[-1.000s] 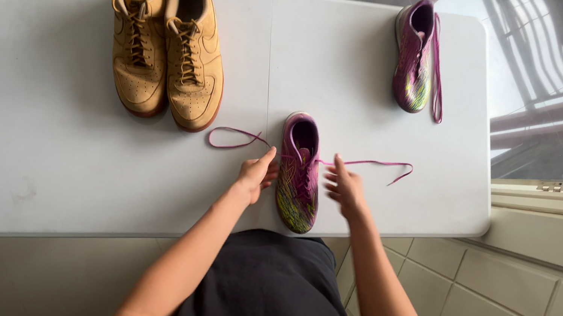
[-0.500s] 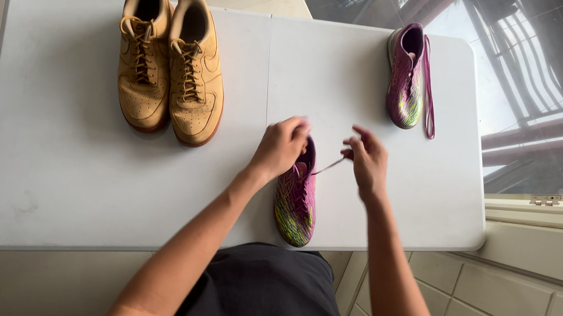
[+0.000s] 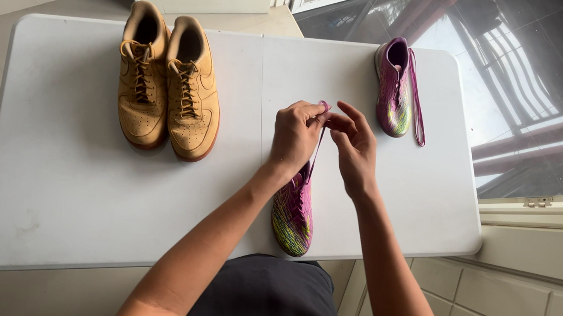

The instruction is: The person unlaces a tan sneaker and then a purple sneaker on a white table, threading the laces through the eyelets and tying them. The person handles two pairs of shoes and their laces, performing the task one shoe at a time.

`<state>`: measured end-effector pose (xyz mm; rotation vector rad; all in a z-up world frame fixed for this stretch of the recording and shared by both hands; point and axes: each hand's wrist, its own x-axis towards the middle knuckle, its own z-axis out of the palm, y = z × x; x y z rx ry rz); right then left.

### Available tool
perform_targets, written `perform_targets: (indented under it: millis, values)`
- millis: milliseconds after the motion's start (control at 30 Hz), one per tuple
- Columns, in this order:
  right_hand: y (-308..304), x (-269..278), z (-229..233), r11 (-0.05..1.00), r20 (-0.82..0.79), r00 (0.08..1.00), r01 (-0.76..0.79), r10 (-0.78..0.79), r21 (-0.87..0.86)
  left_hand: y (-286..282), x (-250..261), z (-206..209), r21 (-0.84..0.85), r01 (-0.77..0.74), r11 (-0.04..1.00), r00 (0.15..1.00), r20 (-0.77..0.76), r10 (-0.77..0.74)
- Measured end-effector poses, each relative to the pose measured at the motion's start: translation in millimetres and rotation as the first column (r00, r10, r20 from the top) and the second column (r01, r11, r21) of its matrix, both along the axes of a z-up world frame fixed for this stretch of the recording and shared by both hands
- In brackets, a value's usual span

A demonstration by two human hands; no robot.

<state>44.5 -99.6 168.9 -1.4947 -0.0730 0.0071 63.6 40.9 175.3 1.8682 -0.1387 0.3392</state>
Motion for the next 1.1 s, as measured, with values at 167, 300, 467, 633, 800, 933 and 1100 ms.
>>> perform_targets:
  millis: [167,300,467,633,800,933,1100]
  values:
    - [7,-9,7,0.991,0.066,0.996,0.053,-0.061,0.123,-6,3,14,-0.178,-0.004,0.984,1.0,-0.007,0.003]
    - [11,-12,16,0.97,0.161,0.983,0.045,-0.085,0.238,-10,7,27,-0.197,0.027,0.98,0.999,0.036,-0.02]
    - [5,-5,28,0.961,0.175,0.976,0.077,-0.127,0.264,-16,13,38,-0.251,0.055,0.966,0.999,0.015,-0.052]
    - [-7,12,34,0.97,0.141,0.974,0.147,-0.176,0.194,-18,11,42,-0.335,0.144,0.931,0.988,-0.007,-0.155]
    - [-30,31,28,0.955,0.167,0.945,0.258,-0.281,0.149,-18,10,35,-0.169,0.245,0.955,0.968,-0.016,-0.251]
    - [-42,33,28,0.928,-0.01,0.958,0.274,-0.285,-0.252,-8,8,39,-0.126,0.261,0.957,0.96,-0.069,-0.27]
    - [-43,16,16,0.691,0.089,0.989,0.148,-0.121,-0.707,3,11,49,-0.025,0.318,0.948,0.945,-0.071,-0.319]
